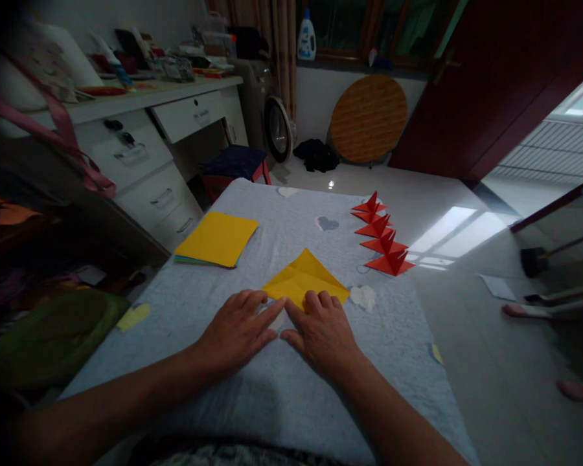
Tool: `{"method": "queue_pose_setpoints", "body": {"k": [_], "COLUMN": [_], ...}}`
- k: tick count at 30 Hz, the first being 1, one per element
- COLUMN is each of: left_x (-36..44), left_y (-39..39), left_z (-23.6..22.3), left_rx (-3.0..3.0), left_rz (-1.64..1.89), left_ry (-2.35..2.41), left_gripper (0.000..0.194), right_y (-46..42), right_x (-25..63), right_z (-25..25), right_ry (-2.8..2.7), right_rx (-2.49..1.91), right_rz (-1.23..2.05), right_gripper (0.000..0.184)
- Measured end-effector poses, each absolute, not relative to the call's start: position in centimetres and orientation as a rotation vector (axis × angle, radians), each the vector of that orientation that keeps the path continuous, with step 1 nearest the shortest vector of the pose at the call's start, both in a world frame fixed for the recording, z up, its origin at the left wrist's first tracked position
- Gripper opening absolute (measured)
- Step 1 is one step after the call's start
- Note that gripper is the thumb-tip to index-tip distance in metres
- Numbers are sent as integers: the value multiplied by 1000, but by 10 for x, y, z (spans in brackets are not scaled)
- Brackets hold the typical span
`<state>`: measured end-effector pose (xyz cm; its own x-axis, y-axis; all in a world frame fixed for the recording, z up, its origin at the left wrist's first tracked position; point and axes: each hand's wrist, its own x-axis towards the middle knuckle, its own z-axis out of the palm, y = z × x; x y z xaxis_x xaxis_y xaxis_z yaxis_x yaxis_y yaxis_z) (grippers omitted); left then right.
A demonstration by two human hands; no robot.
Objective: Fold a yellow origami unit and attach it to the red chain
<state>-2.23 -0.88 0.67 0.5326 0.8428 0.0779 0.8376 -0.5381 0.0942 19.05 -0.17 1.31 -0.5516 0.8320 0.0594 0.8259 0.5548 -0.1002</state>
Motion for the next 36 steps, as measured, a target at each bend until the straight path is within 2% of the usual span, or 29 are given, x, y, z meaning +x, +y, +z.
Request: {"method": "queue_pose_setpoints", "body": {"k": [4, 26, 31, 36], "left_x": [-28, -71, -67, -51], "left_y": [-13, 10, 5, -3], "left_z": [0, -1, 3, 4], "left_rx": [2667, 2678, 2665, 2782], "left_rz": [121, 39, 129, 177], "left_ry": [1526, 1670, 1765, 1403], "left_gripper": [62, 68, 70, 64], "right_y": [-2, -2, -2, -3], "right_x": [191, 191, 191, 191], "right_z": [11, 13, 13, 13], "right_ry": [-2667, -2690, -2692, -2688], "right_rx": [-1437, -1444, -1456, -1454], "right_rz": [98, 113, 116, 110], "right_gripper": [54, 53, 52, 54]}}
